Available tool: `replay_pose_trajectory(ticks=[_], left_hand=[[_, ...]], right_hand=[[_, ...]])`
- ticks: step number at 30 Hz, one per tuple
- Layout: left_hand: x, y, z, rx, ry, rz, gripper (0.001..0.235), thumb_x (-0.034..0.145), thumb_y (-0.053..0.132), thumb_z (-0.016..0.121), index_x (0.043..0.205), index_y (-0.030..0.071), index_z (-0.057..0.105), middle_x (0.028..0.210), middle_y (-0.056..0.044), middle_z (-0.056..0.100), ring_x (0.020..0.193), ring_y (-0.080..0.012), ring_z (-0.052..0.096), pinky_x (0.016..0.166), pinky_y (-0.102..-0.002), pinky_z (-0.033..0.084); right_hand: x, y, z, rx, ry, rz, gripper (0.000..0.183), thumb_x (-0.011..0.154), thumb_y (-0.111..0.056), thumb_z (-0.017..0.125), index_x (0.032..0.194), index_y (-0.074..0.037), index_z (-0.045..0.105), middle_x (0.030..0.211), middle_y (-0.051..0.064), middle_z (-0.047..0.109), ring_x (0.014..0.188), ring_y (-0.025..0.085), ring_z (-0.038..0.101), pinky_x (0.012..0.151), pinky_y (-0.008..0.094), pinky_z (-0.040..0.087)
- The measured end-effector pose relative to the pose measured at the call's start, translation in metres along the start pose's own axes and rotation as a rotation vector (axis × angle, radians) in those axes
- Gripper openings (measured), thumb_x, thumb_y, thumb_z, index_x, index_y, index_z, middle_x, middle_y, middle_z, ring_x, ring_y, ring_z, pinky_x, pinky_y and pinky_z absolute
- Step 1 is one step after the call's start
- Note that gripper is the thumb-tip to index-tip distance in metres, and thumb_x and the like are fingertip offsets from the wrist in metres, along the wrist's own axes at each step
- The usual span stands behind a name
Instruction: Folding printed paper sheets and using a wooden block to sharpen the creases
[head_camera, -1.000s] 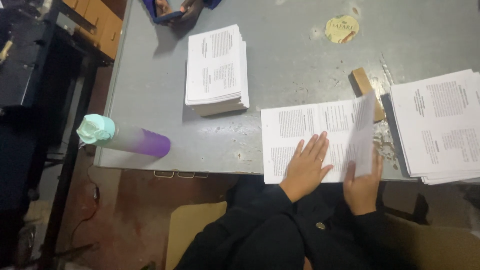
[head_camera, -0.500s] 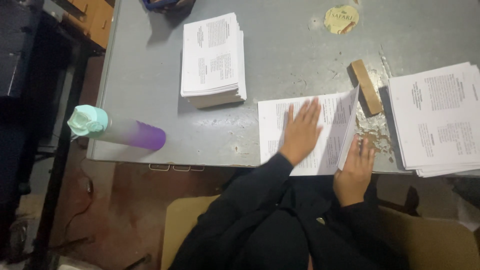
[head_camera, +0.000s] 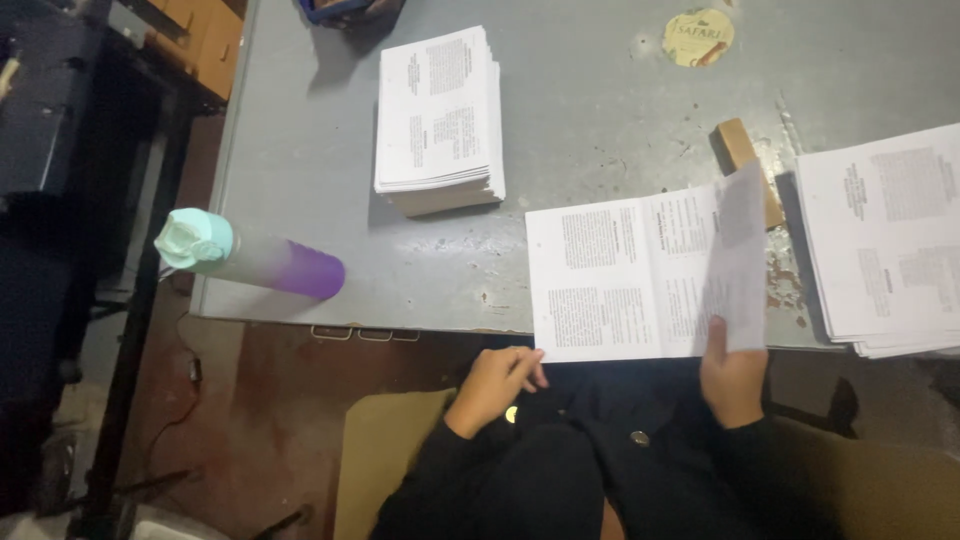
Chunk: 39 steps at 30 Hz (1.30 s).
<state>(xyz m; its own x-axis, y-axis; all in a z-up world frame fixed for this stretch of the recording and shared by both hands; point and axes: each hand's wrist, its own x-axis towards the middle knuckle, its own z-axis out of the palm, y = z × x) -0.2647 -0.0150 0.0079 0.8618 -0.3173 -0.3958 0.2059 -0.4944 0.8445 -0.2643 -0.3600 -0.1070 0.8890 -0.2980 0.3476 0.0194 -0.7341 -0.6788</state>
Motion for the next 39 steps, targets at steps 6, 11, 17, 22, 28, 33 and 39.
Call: replay_pose_trajectory(ticks=[6, 11, 17, 22, 28, 33, 39], left_hand=[[0.038, -0.028, 0.02, -0.58, 0.181, -0.044, 0.02, 0.1, 0.014, 0.071, 0.11, 0.001, 0.06, 0.11, -0.025, 0.072, 0.087, -0.0335, 0.076, 0.07, -0.04, 0.069], [0.073, 0.016, 0.001, -0.607, 0.331, -0.081, 0.033, 0.102, 0.025, 0.058, 0.13, 0.012, 0.047, 0.122, -0.021, 0.069, 0.097, -0.0299, 0.072, 0.073, -0.04, 0.063], [0.102, 0.009, 0.005, -0.408, 0.336, 0.045, 0.036, 0.087, 0.01, 0.078, 0.121, 0.021, 0.07, 0.109, -0.007, 0.077, 0.08, -0.0116, 0.063, 0.067, -0.024, 0.057], [0.111, 0.009, 0.013, -0.247, 0.428, 0.023, 0.02, 0.086, 0.018, 0.083, 0.102, 0.03, 0.083, 0.041, 0.009, 0.049, 0.041, 0.0009, 0.032, 0.04, -0.012, 0.03], [0.132, -0.027, 0.022, -0.246, 0.448, -0.03, 0.028, 0.082, 0.014, 0.08, 0.11, 0.018, 0.082, 0.067, -0.008, 0.074, 0.056, -0.0044, 0.059, 0.056, -0.025, 0.052], [0.111, 0.009, 0.008, -0.372, 0.401, 0.035, 0.029, 0.099, 0.014, 0.067, 0.124, 0.0, 0.074, 0.087, -0.015, 0.077, 0.077, -0.008, 0.061, 0.071, -0.028, 0.058], [0.111, -0.003, 0.006, -0.615, 0.346, -0.094, 0.037, 0.099, 0.027, 0.073, 0.128, 0.003, 0.072, 0.099, -0.013, 0.076, 0.09, -0.0157, 0.071, 0.082, -0.031, 0.061]], right_hand=[[-0.001, -0.075, -0.02, 0.251, 0.033, 0.068, 0.022, 0.109, -0.005, 0.067, 0.112, 0.017, 0.067, 0.094, 0.034, 0.066, 0.105, 0.052, 0.066, 0.072, 0.042, 0.052], [0.004, -0.064, -0.028, 0.459, -0.005, 0.212, 0.032, 0.107, -0.012, 0.059, 0.128, 0.013, 0.055, 0.119, 0.028, 0.057, 0.118, 0.035, 0.055, 0.091, 0.041, 0.042], [0.002, -0.063, -0.02, 0.425, 0.04, 0.263, 0.06, 0.097, -0.003, 0.065, 0.15, 0.009, 0.04, 0.15, 0.031, 0.045, 0.14, 0.045, 0.042, 0.116, 0.057, 0.035], [-0.021, -0.044, 0.028, 0.256, 0.115, -0.016, 0.023, 0.082, 0.003, 0.088, 0.102, 0.007, 0.077, 0.1, 0.028, 0.073, 0.103, 0.034, 0.072, 0.079, 0.036, 0.053], [0.005, -0.108, 0.009, 0.067, -0.155, -0.468, 0.045, 0.096, 0.003, 0.056, 0.135, -0.016, 0.069, 0.148, 0.009, 0.061, 0.146, 0.039, 0.046, 0.122, 0.047, 0.037], [0.001, -0.11, 0.008, 0.063, -0.176, -0.373, 0.048, 0.096, 0.004, 0.057, 0.139, -0.015, 0.066, 0.15, 0.008, 0.059, 0.148, 0.036, 0.043, 0.123, 0.044, 0.037], [0.0, -0.101, 0.012, 0.031, -0.184, -0.397, 0.049, 0.098, 0.005, 0.053, 0.142, -0.013, 0.063, 0.152, 0.009, 0.057, 0.149, 0.039, 0.041, 0.124, 0.047, 0.035]])
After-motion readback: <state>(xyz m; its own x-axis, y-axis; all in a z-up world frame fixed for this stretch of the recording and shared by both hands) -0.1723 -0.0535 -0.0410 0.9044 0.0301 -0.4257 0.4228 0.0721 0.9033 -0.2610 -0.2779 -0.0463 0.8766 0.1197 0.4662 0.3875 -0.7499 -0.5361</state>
